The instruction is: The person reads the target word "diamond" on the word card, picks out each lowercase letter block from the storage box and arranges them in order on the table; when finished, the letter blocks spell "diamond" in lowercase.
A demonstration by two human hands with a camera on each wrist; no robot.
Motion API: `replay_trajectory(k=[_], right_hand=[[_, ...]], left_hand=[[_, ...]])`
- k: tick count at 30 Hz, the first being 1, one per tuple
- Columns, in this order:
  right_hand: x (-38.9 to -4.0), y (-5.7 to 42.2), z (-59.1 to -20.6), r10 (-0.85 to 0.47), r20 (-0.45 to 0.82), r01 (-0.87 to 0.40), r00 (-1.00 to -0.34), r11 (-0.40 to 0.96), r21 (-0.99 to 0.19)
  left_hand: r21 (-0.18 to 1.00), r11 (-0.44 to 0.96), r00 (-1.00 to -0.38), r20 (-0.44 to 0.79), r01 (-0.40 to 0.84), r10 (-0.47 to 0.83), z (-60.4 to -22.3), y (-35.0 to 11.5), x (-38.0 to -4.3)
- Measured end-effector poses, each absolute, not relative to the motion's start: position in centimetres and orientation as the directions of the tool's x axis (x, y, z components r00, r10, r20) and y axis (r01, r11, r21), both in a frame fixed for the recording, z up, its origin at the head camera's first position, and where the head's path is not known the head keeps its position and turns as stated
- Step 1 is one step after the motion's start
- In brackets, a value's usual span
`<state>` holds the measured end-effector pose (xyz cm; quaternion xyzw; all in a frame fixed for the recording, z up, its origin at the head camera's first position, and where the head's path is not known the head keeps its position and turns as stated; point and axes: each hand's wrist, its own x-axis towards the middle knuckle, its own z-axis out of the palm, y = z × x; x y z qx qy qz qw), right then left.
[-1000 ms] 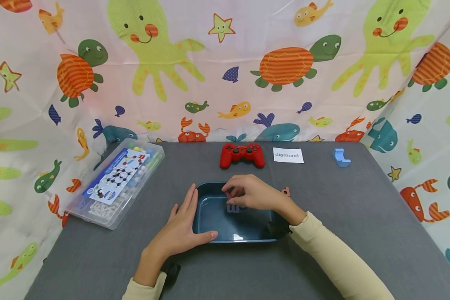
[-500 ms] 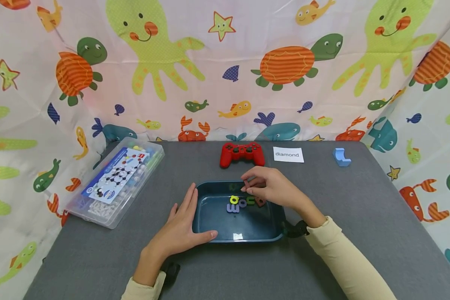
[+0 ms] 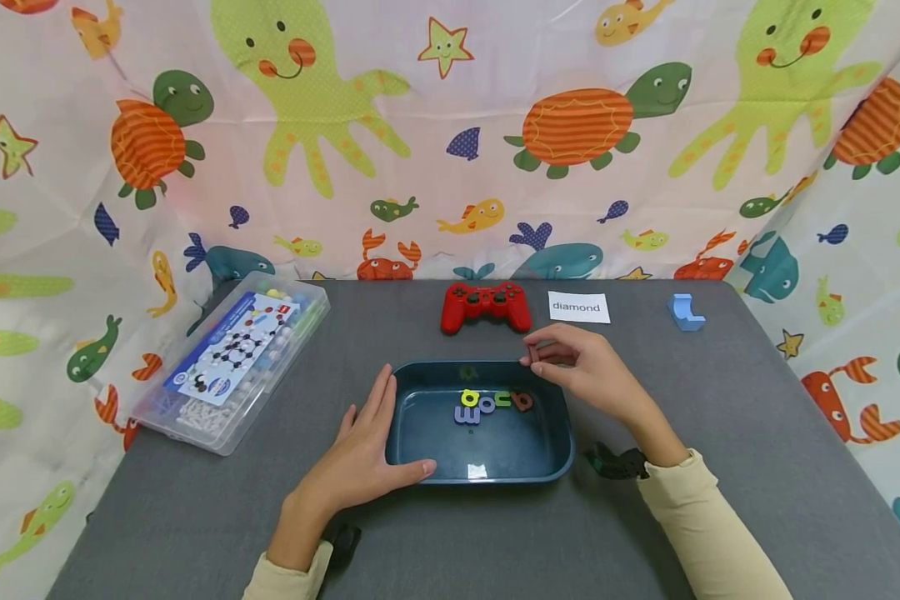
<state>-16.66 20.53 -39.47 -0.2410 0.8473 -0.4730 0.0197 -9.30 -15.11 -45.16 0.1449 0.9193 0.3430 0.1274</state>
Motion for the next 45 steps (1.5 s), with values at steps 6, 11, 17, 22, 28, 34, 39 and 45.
replay_trajectory(k=[6,11,17,22,28,34,39,45], right_hand=[[-16.2,21.9,-40.2,-0.356,0.191,-0.361,-0.915,0.507,-0.783],[-16.0,22.8,-40.7,-0.33,0.181,-0.335,-0.926,0.502,-0.798],[-15.9,24.0,-41.5,-0.308,0.185,-0.329,-0.933,0.523,-0.786],[-15.9,24.8,-41.9,-0.291,0.193,-0.331,-0.937,0.566,-0.755],[-16.1,25.6,-42.5,-0.27,0.216,-0.338,-0.938,0.586,-0.737],[-16.2,26.2,-43.0,-0.218,0.199,-0.293,-0.955,0.611,-0.736],[-16.3,26.9,-43.5,-0.202,0.153,-0.249,-0.967,0.644,-0.724],[-16.6,27.6,-44.5,-0.214,0.11,-0.227,-0.971,0.66,-0.717]], left_hand=[[0.667,0.726,-0.923,-0.152,0.167,0.352,-45.2,-15.1,-9.4],[0.668,0.728,-0.924,-0.161,0.157,0.347,-45.2,-15.0,-9.4],[0.672,0.724,-0.923,-0.161,0.157,0.35,-45.4,-15.0,-9.4],[0.669,0.725,-0.922,-0.159,0.162,0.353,-45.5,-15.1,-9.4],[0.666,0.728,-0.923,-0.157,0.164,0.352,-45.4,-15.1,-9.4],[0.675,0.718,-0.927,-0.138,0.17,0.35,-45.1,-15.2,-9.3],[0.672,0.721,-0.926,-0.143,0.169,0.35,-45.0,-15.2,-9.3],[0.668,0.726,-0.925,-0.152,0.163,0.347,-45.0,-15.1,-9.2]])
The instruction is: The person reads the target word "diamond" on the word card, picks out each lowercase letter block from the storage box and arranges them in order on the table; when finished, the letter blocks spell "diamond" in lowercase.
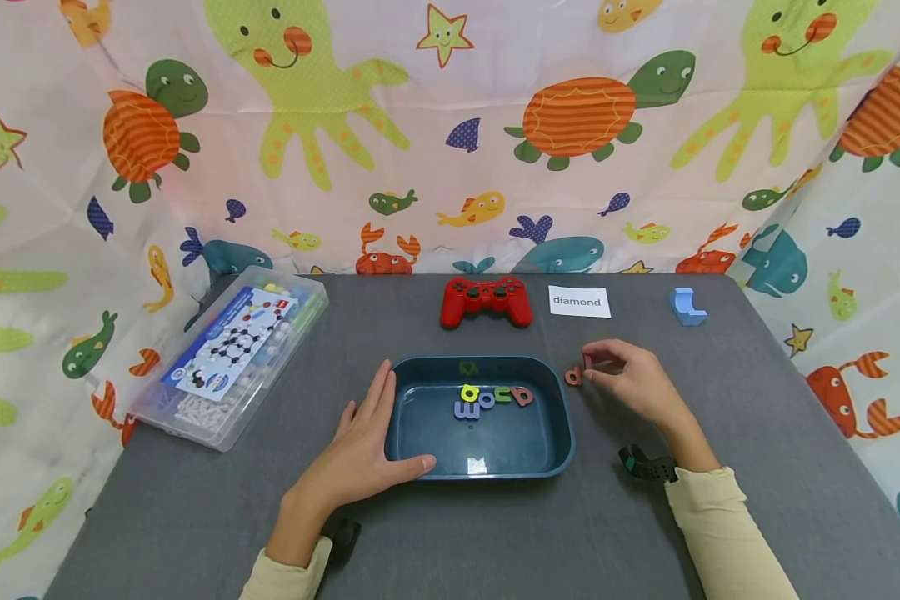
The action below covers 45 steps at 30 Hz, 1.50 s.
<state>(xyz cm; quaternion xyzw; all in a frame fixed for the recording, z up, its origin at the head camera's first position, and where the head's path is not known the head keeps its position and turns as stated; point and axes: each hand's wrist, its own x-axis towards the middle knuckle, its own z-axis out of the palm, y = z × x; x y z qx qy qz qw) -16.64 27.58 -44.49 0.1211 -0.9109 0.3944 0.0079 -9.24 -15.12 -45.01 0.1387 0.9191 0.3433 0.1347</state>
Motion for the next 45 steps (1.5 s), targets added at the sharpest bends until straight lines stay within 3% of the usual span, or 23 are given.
replay_trajectory(k=[24,45], right_hand=[[-17.5,28.6,-46.9,-0.251,0.061,-0.228,-0.966,0.721,-0.655],[-17.6,29.0,-47.2,-0.313,0.045,-0.26,-0.949,0.694,-0.672]], left_hand=[[0.683,0.711,-0.923,-0.143,0.168,0.356,-45.1,-15.2,-9.4],[0.672,0.724,-0.922,-0.163,0.156,0.351,-45.3,-15.2,-9.4]])
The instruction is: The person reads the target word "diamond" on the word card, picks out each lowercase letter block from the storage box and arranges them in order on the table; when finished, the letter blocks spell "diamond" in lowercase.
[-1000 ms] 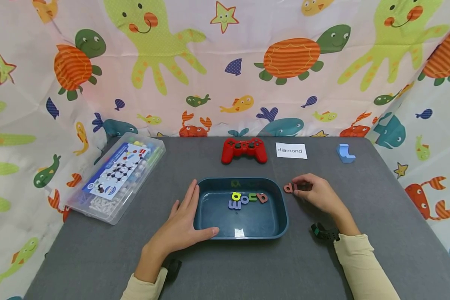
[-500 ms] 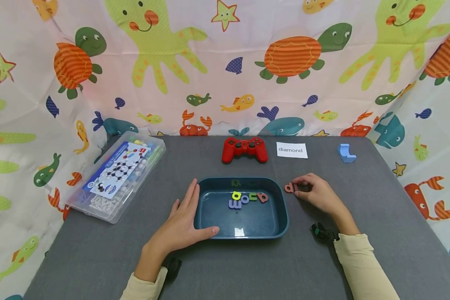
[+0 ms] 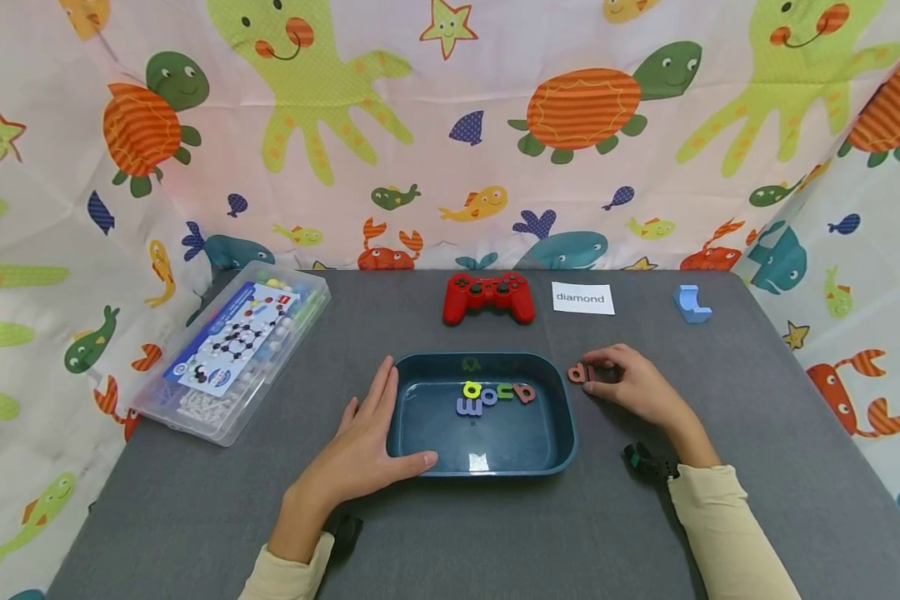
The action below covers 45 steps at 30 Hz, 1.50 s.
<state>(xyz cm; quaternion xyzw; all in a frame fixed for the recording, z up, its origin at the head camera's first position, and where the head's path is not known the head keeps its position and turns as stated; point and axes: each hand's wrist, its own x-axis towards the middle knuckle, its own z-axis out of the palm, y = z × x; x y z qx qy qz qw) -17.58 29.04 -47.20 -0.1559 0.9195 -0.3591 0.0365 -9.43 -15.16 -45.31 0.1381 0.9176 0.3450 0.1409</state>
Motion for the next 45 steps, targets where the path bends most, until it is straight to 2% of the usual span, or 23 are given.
replay_trajectory(k=[7,23,45], right_hand=[[-17.8,28.6,-47.5,-0.327,0.042,-0.275,-0.944,0.713,-0.644],[-17.8,29.8,-47.1,-0.335,0.027,-0.259,-0.942,0.672,-0.693],[-18.0,29.8,-47.5,-0.327,0.059,-0.275,-0.943,0.67,-0.69]], left_hand=[[0.667,0.729,-0.922,-0.168,0.153,0.348,-45.4,-15.2,-9.5],[0.676,0.72,-0.923,-0.157,0.159,0.351,-45.4,-15.3,-9.4],[0.666,0.731,-0.92,-0.178,0.148,0.348,-45.3,-15.2,-9.6]])
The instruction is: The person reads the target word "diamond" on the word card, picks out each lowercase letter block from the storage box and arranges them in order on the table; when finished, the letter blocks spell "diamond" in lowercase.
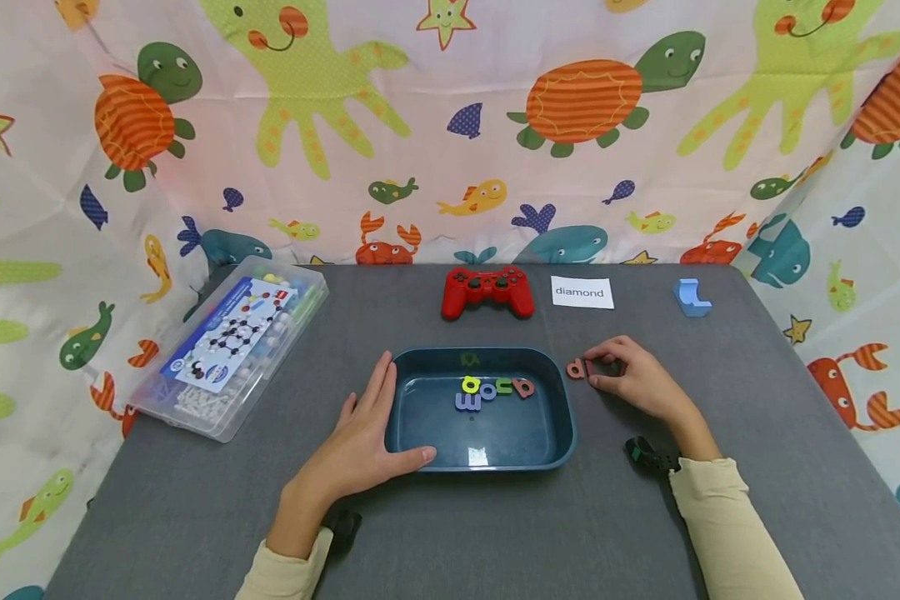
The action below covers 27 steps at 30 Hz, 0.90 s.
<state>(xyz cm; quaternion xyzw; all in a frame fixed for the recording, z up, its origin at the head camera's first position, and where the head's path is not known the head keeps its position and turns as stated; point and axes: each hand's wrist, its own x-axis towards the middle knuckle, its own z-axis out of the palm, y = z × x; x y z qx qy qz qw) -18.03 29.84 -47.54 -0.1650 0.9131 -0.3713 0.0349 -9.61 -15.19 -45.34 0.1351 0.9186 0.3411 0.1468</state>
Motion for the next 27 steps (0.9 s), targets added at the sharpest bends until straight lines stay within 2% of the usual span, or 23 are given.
replay_trajectory(k=[27], right_hand=[[-17.98,29.9,-47.53,-0.338,0.052,-0.279,-0.94,0.669,-0.688]], left_hand=[[0.666,0.729,-0.921,-0.169,0.156,0.351,-45.26,-15.06,-9.62]])
